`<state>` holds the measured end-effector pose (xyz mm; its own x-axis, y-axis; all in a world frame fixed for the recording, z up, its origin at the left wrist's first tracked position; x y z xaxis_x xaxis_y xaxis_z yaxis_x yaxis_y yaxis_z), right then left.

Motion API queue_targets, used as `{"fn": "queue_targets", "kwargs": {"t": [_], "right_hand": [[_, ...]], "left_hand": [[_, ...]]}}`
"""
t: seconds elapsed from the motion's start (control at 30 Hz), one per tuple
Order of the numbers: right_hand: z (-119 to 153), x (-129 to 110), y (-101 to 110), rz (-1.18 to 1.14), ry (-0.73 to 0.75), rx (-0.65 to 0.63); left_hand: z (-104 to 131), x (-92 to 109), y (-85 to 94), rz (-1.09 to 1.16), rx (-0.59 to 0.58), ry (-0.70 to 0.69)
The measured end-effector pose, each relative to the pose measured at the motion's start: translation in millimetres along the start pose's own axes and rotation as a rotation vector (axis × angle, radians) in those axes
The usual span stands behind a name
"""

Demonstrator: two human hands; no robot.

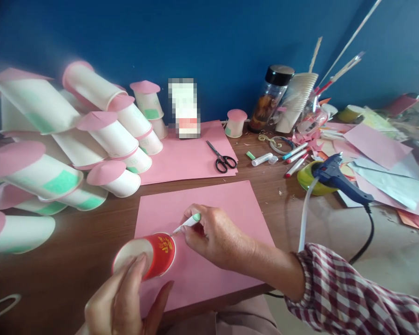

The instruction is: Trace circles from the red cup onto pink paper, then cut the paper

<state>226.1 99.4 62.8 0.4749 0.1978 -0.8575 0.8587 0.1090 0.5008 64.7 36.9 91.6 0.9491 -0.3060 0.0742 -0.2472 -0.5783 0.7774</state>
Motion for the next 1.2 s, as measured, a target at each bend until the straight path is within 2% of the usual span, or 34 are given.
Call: {"fn": "queue_targets", "kwargs": {"t": [0.47, 0.7, 0.9, 1.2], "right_hand": [[41.5, -5.1, -0.5, -0.043, -0.075, 0.108], [35.0, -10.2, 7.8, -0.098, -0.033, 0.277], [24.4, -2.5, 9.0, -0.311, -0.012, 0.466], [40.4, 19.7, 20.7, -0.57, -0.061, 0.666]], "left_hand": [[2.5, -3.1, -0.9, -0.008, -0.086, -0.057], [-1.4, -2.0, 5.4, -0.046, -0.082, -0.06], [-2.3, -1.9, 7.8, -0.065, -0.049, -0.093], [-6.4, 2.5, 10.3, -0.097, -0.027, -0.093]]}}
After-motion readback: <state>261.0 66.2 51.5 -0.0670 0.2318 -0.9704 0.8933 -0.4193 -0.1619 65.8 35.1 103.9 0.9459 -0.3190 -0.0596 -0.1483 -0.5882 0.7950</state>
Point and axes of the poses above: each hand's wrist, its own z-axis away from the middle knuckle, its own y-axis out of the back of the hand, x = y × z, the point moved 8 cm from there along -z, towards the middle knuckle, and after that the axes turned 13 degrees about y, right-handed, at the moved point
